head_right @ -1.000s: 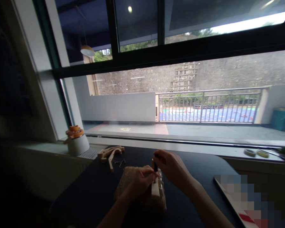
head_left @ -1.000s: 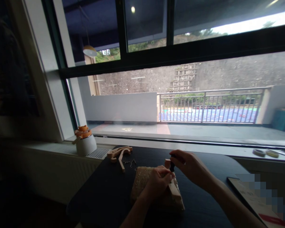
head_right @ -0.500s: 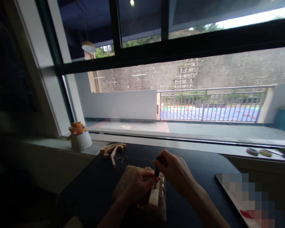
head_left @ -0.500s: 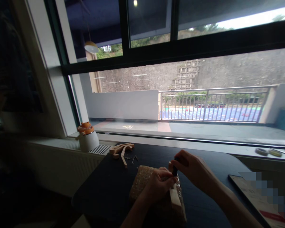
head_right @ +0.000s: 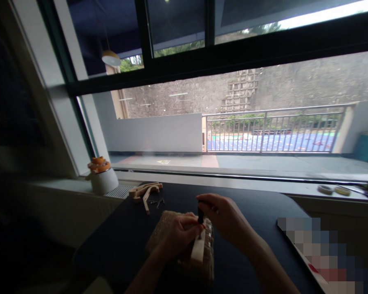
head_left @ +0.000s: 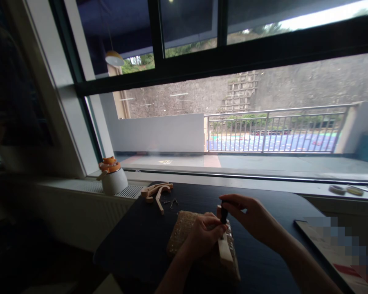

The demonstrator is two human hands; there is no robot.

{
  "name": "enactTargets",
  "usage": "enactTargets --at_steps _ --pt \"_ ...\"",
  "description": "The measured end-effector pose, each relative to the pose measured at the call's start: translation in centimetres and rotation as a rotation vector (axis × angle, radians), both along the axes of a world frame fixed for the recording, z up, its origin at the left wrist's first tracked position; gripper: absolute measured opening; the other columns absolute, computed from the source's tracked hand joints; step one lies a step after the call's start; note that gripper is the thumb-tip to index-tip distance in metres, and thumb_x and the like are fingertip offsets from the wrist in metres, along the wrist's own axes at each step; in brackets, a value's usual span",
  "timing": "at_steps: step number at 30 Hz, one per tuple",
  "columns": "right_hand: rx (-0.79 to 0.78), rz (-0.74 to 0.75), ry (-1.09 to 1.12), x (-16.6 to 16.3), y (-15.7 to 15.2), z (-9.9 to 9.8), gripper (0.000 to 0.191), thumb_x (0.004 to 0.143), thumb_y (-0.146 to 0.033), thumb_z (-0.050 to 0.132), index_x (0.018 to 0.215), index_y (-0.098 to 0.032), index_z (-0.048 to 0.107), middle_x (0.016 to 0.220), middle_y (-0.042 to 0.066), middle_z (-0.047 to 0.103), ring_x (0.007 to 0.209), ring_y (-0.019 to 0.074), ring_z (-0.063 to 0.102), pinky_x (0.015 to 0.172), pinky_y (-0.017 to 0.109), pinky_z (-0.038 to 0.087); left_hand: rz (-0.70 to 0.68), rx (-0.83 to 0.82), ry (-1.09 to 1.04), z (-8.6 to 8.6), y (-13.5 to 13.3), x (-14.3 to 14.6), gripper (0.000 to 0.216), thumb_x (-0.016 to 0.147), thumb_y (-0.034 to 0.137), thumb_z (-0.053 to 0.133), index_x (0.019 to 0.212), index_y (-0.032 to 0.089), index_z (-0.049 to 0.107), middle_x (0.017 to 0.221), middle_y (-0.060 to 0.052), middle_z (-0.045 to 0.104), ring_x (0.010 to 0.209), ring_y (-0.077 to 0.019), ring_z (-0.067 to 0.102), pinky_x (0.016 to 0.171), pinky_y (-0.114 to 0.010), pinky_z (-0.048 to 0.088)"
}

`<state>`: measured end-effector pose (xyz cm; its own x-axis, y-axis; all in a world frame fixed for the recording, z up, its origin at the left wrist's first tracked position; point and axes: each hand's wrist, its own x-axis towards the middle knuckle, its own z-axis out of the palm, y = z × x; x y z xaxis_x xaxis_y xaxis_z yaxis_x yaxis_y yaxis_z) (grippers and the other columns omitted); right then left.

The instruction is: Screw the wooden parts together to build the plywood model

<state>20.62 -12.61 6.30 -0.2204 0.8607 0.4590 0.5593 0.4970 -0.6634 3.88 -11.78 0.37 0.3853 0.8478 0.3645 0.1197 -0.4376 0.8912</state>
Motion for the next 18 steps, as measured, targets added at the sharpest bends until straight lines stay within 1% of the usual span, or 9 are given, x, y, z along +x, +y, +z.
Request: enactTargets --at_steps 6,10,12,15,18 --pt "0.066 -0.074 -0.019 -0.4 0.43 -0.71 0.023 0.083 -0.037 0.057 0.097 -0.022 0.067 0.075 0.001 0.069 0.068 0.0175 0.062 0.063 0.028 0.049 0.024 0.008 0.009 -0.31 0.27 0.02 0.019 0.079 0.03 0.06 0.072 0.017 0.072 0.075 -0.002 0.059 0.076 -0.0136 0.055 0.068 -0.019 0.042" --pt "0.139 -0.123 -0.033 -0.72 0.19 -0.85 0.023 0.083 -0.036 0.056 0.096 -0.02 0.067 0.076 0.003 0.068 0.066 0.017 0.061 0.062 0.028 0.048 0.015 0.011 0.007 -0.61 0.39 0.04 0.019 0.08 0.03 0.06 0.074 0.017 0.072 0.076 -0.002 0.059 0.076 -0.0134 0.055 0.068 -0.019 0.042" --pt "0.171 -0.104 -0.043 -0.74 -0.04 -0.6 0.023 0.086 -0.034 0.053 0.098 -0.021 0.067 0.083 0.004 0.069 0.072 0.0178 0.061 0.066 0.028 0.049 0.02 0.01 -0.003 -0.65 0.36 0.04 0.019 0.08 0.03 0.06 0.073 0.017 0.072 0.076 -0.002 0.059 0.076 -0.0135 0.055 0.07 -0.019 0.042" --pt "0.162 -0.006 -0.043 -0.48 -0.25 -0.25 0.026 0.089 -0.032 0.048 0.103 -0.022 0.067 0.094 0.006 0.068 0.082 0.0193 0.062 0.072 0.03 0.049 0.024 0.014 -0.001 -0.54 0.26 0.03 0.02 0.08 0.03 0.059 0.071 0.017 0.072 0.075 -0.001 0.059 0.076 -0.0135 0.055 0.07 -0.019 0.042" --pt "0.108 0.045 -0.005 -0.19 -0.15 -0.37 0.028 0.089 -0.032 0.047 0.108 -0.022 0.066 0.092 0.006 0.068 0.078 0.0189 0.062 0.069 0.03 0.05 0.026 0.023 0.016 -0.33 0.16 0.0 0.02 0.08 0.029 0.059 0.07 0.017 0.071 0.073 -0.001 0.059 0.075 -0.0134 0.055 0.07 -0.019 0.042"
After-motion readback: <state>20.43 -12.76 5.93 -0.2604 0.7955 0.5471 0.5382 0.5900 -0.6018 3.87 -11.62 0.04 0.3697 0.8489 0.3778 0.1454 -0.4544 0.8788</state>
